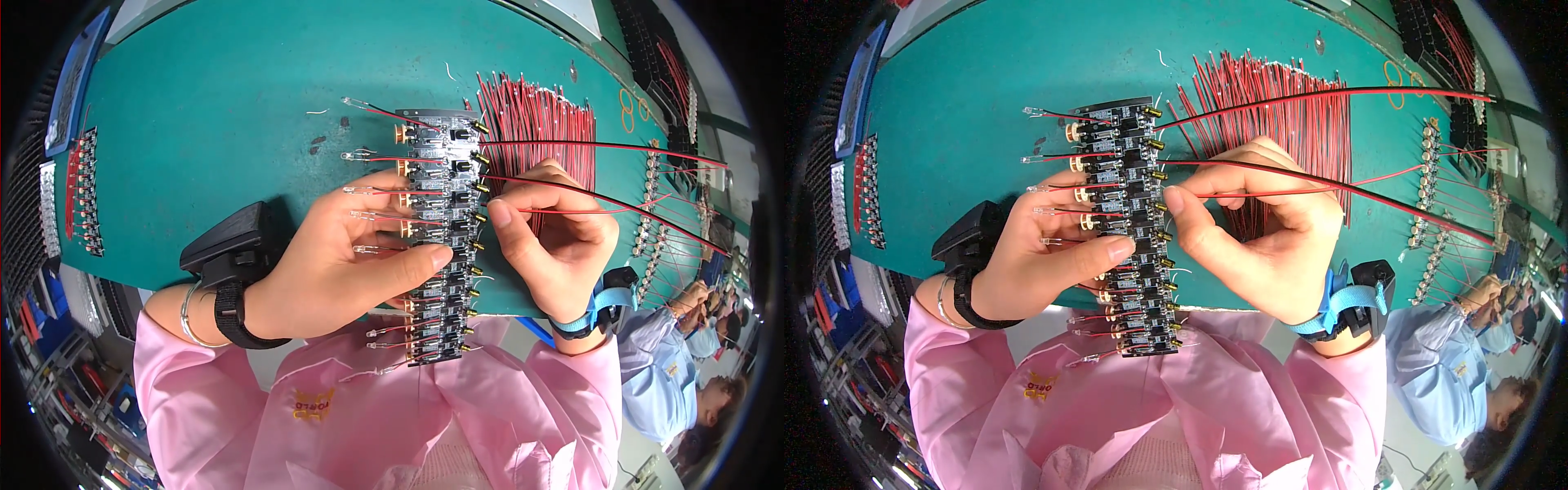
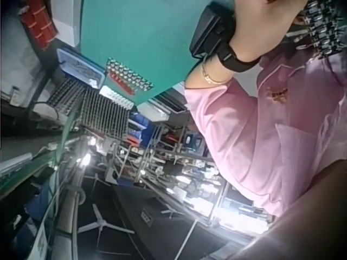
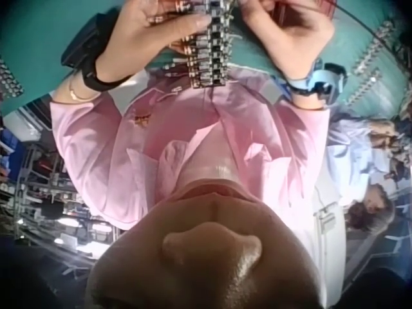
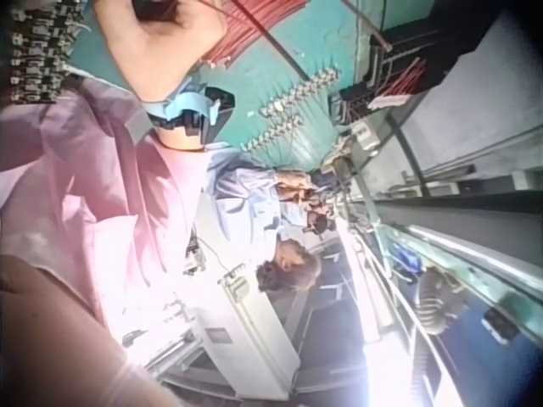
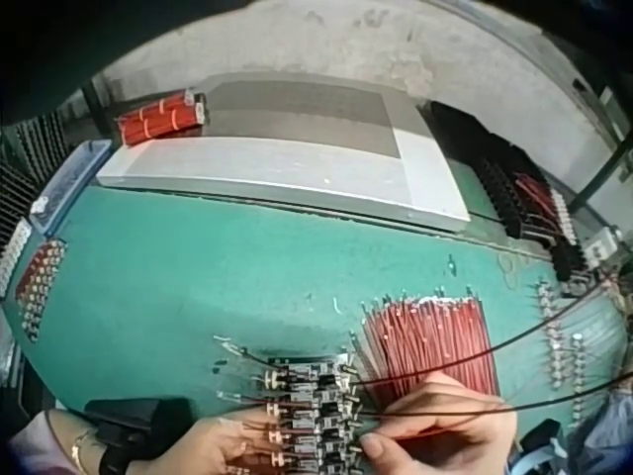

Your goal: The person picks up red and black wires from a pile and inserts them into a circuit board strip. After filling the strip with wires, the person places it on the table and picks up a new circuit board strip to continue the process.

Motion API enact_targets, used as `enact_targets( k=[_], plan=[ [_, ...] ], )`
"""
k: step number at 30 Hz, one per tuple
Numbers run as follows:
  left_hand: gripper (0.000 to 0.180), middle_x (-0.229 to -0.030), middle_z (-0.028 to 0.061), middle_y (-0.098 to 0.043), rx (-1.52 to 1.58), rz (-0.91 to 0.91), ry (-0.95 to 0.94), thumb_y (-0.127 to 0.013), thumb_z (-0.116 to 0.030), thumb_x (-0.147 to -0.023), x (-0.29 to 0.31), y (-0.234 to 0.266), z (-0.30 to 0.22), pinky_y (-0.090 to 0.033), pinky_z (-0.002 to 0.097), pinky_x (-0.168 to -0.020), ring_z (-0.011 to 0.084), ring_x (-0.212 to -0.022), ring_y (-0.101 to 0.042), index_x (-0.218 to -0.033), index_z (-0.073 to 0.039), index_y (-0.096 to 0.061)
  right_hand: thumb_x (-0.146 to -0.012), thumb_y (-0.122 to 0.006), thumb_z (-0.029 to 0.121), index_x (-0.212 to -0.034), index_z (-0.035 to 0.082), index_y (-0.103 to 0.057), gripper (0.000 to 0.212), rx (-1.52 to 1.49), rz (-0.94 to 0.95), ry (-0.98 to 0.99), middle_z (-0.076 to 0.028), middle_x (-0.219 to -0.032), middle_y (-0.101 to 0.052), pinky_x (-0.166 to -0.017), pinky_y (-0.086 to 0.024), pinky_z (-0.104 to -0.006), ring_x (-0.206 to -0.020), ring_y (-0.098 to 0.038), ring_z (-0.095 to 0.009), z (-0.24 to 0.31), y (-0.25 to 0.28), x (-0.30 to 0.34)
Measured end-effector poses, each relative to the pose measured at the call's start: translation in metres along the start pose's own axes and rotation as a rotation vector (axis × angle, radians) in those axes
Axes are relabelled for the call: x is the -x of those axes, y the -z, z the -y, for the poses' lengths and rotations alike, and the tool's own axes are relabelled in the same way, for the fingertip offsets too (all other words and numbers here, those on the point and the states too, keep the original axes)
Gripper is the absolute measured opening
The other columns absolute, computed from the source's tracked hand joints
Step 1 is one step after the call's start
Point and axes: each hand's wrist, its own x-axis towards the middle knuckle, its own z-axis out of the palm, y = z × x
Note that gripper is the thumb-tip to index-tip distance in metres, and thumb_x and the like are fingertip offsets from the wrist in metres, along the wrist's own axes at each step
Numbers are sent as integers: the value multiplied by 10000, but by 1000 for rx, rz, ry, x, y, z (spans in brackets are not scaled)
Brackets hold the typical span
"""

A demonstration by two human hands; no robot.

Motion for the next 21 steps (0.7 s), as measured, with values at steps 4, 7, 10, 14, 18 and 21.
enact_targets(
  k=[4, 7, 10, 14, 18, 21],
  plan=[
    [313, -1050, 23, -530, -8, 1, -36, -613, -26, -778, 0, 0, 2, -468, 208, -691, 93, -892, -535, -1075, 6, -517, -649, -678, -22, -728, -7, -622, 98, 14, -27, 6, -61, -686, -583, -576, -389, -241, -627, -504, -128, 0, -1, 0],
    [315, -1050, 23, -530, -14, 6, -41, -612, -24, -777, 0, 1, 3, -466, 210, -698, 94, -895, -535, -1076, 6, -516, -646, -683, -18, -724, -5, -620, 101, 34, -35, 4, -65, -681, -585, -577, -391, -244, -620, -507, -135, 1, -2, 1],
    [316, -1050, 22, -530, -10, -3, -58, -613, -22, -775, -1, 1, 4, -468, 213, -700, 94, -891, -537, -1075, 7, -518, -642, -687, -14, -717, -2, -618, 103, 56, -65, -5, -68, -672, -585, -579, -395, -252, -611, -511, -144, 3, -3, 2],
    [318, -1046, 23, -533, -30, -6, -49, -615, -21, -774, -1, 1, 3, -469, 215, -700, 94, -886, -539, -1076, 6, -518, -644, -689, -12, -713, -1, -617, 99, 51, -72, -23, -66, -662, -583, -580, -397, -260, -605, -514, -147, 4, -4, 3],
    [312, -1052, 25, -530, -6, -4, -51, -615, -21, -774, -1, 1, 3, -470, 215, -697, 95, -883, -541, -1070, 7, -522, -648, -688, -9, -707, -1, -616, 93, 40, -70, 0, -63, -652, -578, -577, -395, -261, -603, -513, -146, 2, -4, 2],
    [309, -1055, 27, -529, -14, -4, -44, -615, -21, -773, -1, 1, 3, -470, 216, -698, 98, -886, -542, -1067, 8, -524, -653, -686, -7, -702, -2, -614, 87, 22, -75, -7, -61, -647, -574, -574, -393, -257, -602, -512, -145, 2, -4, 2]
  ],
)
